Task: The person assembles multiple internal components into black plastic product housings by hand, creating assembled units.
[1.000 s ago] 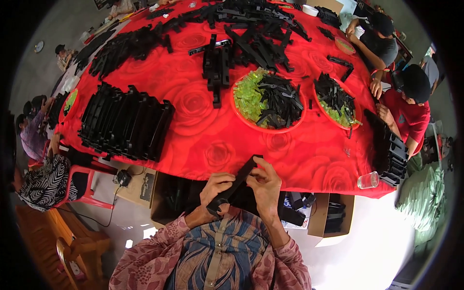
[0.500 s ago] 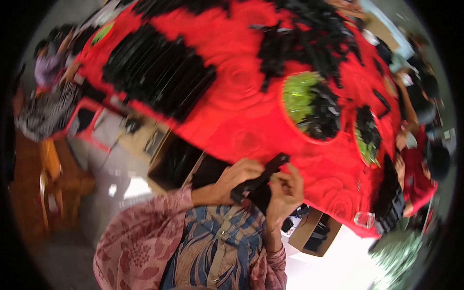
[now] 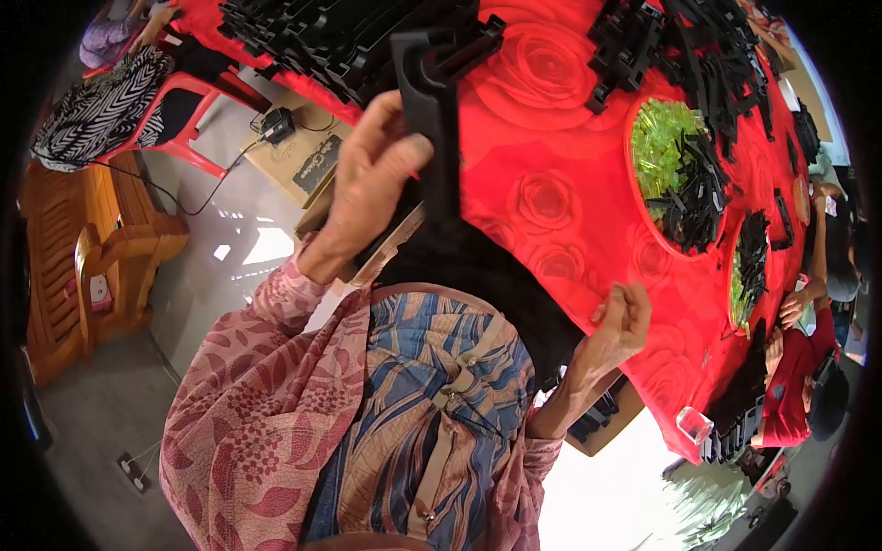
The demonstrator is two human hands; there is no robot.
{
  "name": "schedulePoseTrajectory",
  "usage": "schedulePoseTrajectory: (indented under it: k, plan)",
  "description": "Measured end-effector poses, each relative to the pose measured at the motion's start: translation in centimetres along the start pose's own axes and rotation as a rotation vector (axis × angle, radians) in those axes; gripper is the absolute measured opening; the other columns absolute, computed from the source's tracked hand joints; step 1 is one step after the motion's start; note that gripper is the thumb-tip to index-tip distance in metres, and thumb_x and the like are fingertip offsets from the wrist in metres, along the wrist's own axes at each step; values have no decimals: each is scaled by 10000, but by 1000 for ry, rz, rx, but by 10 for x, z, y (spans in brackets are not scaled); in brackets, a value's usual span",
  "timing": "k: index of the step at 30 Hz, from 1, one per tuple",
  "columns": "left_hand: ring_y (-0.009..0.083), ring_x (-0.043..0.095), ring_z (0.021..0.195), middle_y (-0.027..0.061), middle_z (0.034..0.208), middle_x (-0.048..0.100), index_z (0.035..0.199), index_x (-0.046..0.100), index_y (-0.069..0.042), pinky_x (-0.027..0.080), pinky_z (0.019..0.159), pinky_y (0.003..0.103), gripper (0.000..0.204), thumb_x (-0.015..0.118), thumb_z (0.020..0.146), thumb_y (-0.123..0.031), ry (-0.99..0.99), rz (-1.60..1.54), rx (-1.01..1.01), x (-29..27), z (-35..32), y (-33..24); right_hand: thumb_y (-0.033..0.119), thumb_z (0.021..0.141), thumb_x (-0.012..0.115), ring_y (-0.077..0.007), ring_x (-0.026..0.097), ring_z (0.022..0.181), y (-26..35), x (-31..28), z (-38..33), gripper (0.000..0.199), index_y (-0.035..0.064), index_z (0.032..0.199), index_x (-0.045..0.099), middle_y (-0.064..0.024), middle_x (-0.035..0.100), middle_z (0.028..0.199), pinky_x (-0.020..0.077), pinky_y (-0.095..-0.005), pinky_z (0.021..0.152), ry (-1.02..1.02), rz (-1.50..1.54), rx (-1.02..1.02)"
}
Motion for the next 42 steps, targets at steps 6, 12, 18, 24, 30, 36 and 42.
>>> schedulePoseTrajectory:
  k: [6, 12, 18, 24, 30, 36, 42]
  plan:
    - [229, 650, 756, 161, 1002, 637, 1300, 440, -1, 558, 659, 343, 400, 528, 999, -248, 73, -458, -440, -11, -14, 47, -3, 894, 639, -67, 574, 712, -21, 18, -5, 205, -10, 1099, 647, -55, 660, 899, 451, -185, 610, 111, -88, -50]
    - [138, 585, 647, 124, 937, 620, 1190, 513, 16, 451, 474, 232, 667, 790, 746, -398, 468, -22, -565, -74, -43, 51, -10, 893, 635, -39, 528, 669, -13, 21, -7, 172, -11, 1063, 658, -34, 646, 845, 414, -175, 585, 102, -123, -62]
    - [119, 619, 811, 59, 915, 658, 1133, 593, -20, 505, 693, 251, 293, 688, 866, -91, 152, 311, -849, -192, -91, 178, -7, 874, 649, -20, 463, 598, -3, 20, -7, 135, 12, 1005, 678, 3, 620, 764, 361, -183, 516, 37, -179, -110]
    - [149, 613, 800, 73, 853, 684, 1041, 657, -14, 508, 741, 312, 244, 697, 836, -140, 101, 1036, -498, -266, -122, 290, -60, 827, 638, -58, 524, 613, 0, 36, -11, 158, 14, 964, 668, -21, 614, 751, 367, -213, 511, 120, -200, -153]
    - [412, 677, 844, 247, 800, 669, 812, 674, 12, 552, 782, 446, 263, 601, 856, -236, 610, 1418, -434, -121, -73, 172, -65, 808, 638, -133, 571, 589, 6, 21, -9, 167, 9, 956, 657, -87, 623, 787, 419, -265, 519, 70, -243, -255]
    - [113, 640, 792, 46, 914, 675, 1130, 605, -1, 526, 685, 268, 226, 598, 926, -99, 758, 360, -549, 51, -35, 49, -45, 777, 649, -201, 613, 596, 13, 29, -11, 168, 31, 927, 645, -103, 613, 768, 472, -305, 551, 85, -229, -298]
    - [164, 653, 808, 99, 844, 674, 1122, 633, -26, 520, 726, 290, 329, 674, 860, -220, 494, 512, -94, 163, 160, 55, -41, 773, 644, -225, 624, 608, 18, 22, -13, 159, 36, 912, 637, -100, 615, 771, 480, -316, 552, 76, -263, -331]
Point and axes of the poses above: each hand's wrist, its own z-axis towards the middle knuckle, its own x-axis out of the palm, y = z × x, the point moved 9 cm from there along z, towards the middle knuckle
